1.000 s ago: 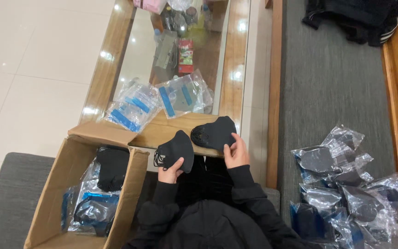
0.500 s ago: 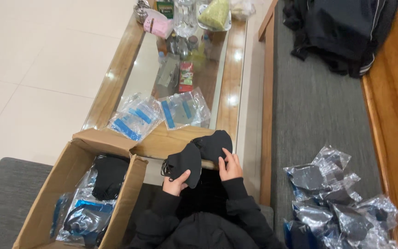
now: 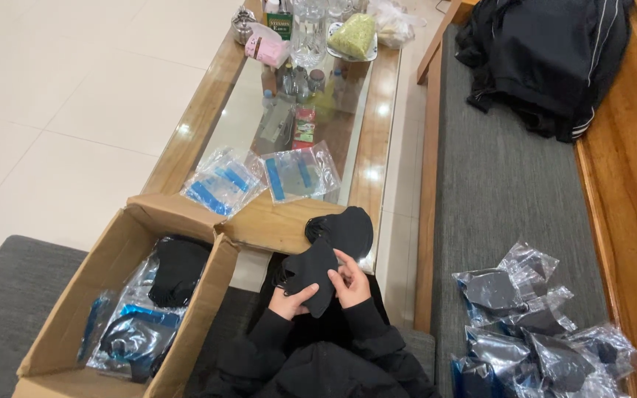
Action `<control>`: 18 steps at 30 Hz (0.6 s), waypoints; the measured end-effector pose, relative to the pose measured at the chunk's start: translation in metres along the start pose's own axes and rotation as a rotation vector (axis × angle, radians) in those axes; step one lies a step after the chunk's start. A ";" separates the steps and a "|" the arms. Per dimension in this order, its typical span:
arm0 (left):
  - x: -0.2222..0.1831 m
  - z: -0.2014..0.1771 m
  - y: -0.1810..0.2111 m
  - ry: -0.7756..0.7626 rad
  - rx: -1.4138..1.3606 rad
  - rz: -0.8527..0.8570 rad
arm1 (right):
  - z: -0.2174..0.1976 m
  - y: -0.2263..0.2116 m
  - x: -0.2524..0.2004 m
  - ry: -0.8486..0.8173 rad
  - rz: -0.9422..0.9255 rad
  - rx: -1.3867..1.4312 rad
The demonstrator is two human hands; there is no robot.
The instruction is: Inspecting and packaging black face masks into plastic bags
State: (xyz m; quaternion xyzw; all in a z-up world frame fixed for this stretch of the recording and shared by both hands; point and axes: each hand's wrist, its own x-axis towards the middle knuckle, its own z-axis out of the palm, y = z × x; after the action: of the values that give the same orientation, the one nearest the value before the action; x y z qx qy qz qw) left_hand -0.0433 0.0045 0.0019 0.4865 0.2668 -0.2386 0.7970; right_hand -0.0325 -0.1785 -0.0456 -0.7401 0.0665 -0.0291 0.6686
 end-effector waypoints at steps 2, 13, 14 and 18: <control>0.007 -0.007 -0.014 0.003 -0.001 -0.007 | -0.001 0.004 -0.004 -0.005 -0.006 0.013; -0.001 -0.012 -0.029 -0.081 0.176 -0.047 | -0.003 -0.019 -0.014 0.037 -0.048 -0.060; 0.008 -0.015 -0.037 -0.086 0.205 -0.035 | -0.004 -0.017 -0.013 0.045 -0.062 -0.099; 0.010 -0.018 -0.038 -0.104 0.251 0.010 | -0.008 -0.018 -0.014 0.073 -0.101 -0.167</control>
State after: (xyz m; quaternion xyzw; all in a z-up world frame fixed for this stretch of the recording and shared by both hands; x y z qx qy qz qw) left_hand -0.0641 0.0041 -0.0365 0.5706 0.1905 -0.2910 0.7440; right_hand -0.0464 -0.1829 -0.0264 -0.7941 0.0555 -0.0840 0.5994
